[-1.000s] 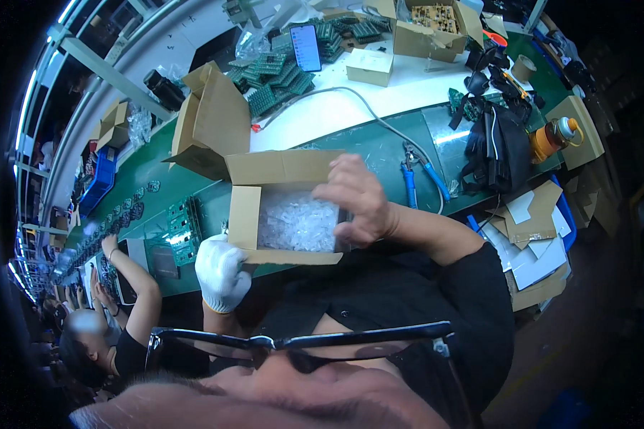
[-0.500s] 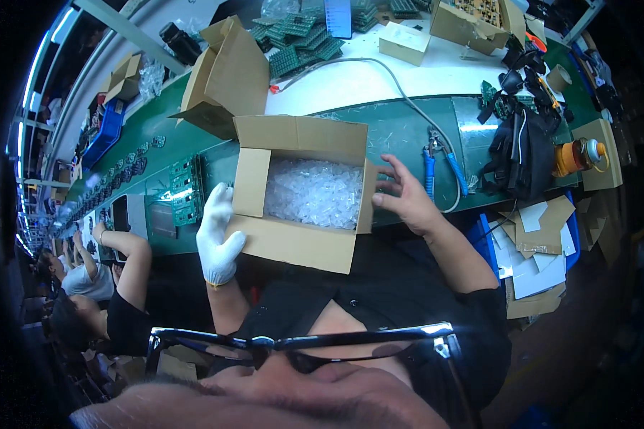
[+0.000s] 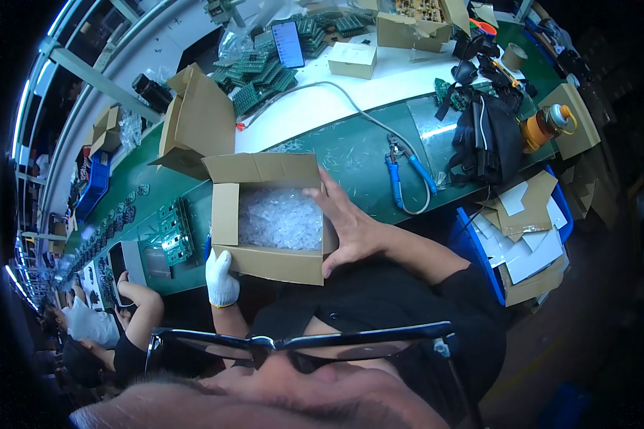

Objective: The person gathers small plastic components and fills cardboard boxes with them by hand, folds a cardboard box into shape, closes the boxes, and trims plastic pieces using pliers.

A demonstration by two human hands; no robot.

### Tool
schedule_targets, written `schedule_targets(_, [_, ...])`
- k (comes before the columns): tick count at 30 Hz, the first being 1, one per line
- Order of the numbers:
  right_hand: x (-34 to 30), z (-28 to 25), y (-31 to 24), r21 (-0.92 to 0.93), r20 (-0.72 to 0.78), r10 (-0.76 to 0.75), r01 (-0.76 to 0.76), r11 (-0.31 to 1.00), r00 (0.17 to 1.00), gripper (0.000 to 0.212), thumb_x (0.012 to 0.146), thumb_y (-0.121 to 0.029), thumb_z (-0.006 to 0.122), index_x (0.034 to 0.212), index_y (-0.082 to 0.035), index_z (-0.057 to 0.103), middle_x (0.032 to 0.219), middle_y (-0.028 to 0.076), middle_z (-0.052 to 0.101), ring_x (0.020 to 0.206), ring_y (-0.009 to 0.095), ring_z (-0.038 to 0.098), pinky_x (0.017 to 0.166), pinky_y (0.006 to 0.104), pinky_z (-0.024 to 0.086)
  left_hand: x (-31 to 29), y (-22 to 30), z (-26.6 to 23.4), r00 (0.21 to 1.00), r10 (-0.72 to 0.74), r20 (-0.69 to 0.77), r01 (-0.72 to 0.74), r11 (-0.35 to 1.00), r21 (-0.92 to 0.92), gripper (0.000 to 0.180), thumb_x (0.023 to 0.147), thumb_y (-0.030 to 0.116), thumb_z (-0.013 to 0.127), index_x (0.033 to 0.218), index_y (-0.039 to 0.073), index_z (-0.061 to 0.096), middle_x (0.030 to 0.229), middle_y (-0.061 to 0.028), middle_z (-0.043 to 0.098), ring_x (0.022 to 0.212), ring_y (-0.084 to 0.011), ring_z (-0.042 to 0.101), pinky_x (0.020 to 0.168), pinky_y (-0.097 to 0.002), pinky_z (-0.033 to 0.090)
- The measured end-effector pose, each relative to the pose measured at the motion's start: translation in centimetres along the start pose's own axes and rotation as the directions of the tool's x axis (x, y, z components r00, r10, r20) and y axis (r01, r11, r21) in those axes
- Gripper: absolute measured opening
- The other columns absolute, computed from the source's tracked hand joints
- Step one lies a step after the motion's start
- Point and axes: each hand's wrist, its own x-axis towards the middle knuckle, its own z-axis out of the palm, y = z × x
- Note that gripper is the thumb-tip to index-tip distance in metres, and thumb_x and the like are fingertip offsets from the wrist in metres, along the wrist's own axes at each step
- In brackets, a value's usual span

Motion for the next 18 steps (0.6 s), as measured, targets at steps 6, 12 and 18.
schedule_targets(6, [-1.1,2.1,2.3,-0.095,-0.104,0.021,-0.031,0.995,0.994,0.133,0.060,-0.062,0.101,0.166,-0.015,0.035,0.171,0.038,0.017,0.160,0.059,0.021,0.129,0.0640,0.025,0.5,-0.4,0.7,0.999,0.042,-0.026,-0.039,0.994,0.102,0.058,0.107,0.021,0.059,0.157,-0.006,0.051,0.141,-0.0107,0.068,0.126,-0.0221,0.065,0.111,-0.0365,0.048])
schedule_targets(12, [-0.4,0.5,3.9,0.013,-0.421,0.111,-0.116,0.993,0.900,0.121,0.057,-0.058,0.100,0.153,-0.008,0.047,0.158,0.028,0.038,0.150,0.045,0.040,0.126,0.0522,0.032,1.7,-4.0,1.1,0.968,0.242,0.067,-0.183,0.865,-0.467,0.074,0.118,0.046,0.046,0.168,-0.007,0.035,0.170,-0.0203,0.045,0.155,-0.0307,0.048,0.130,-0.0454,0.032])
schedule_targets(18, [0.3,-6.5,1.2,0.356,-0.535,0.363,-0.186,0.916,0.763,0.112,0.062,-0.026,0.083,0.163,-0.004,0.040,0.144,0.014,0.056,0.133,0.029,0.057,0.117,0.0413,0.044,0.2,-2.6,5.7,0.919,0.297,0.258,-0.328,0.218,0.919,0.078,0.087,0.032,0.079,0.146,-0.009,0.049,0.142,-0.0305,0.055,0.129,-0.0497,0.053,0.111,-0.0525,0.044])
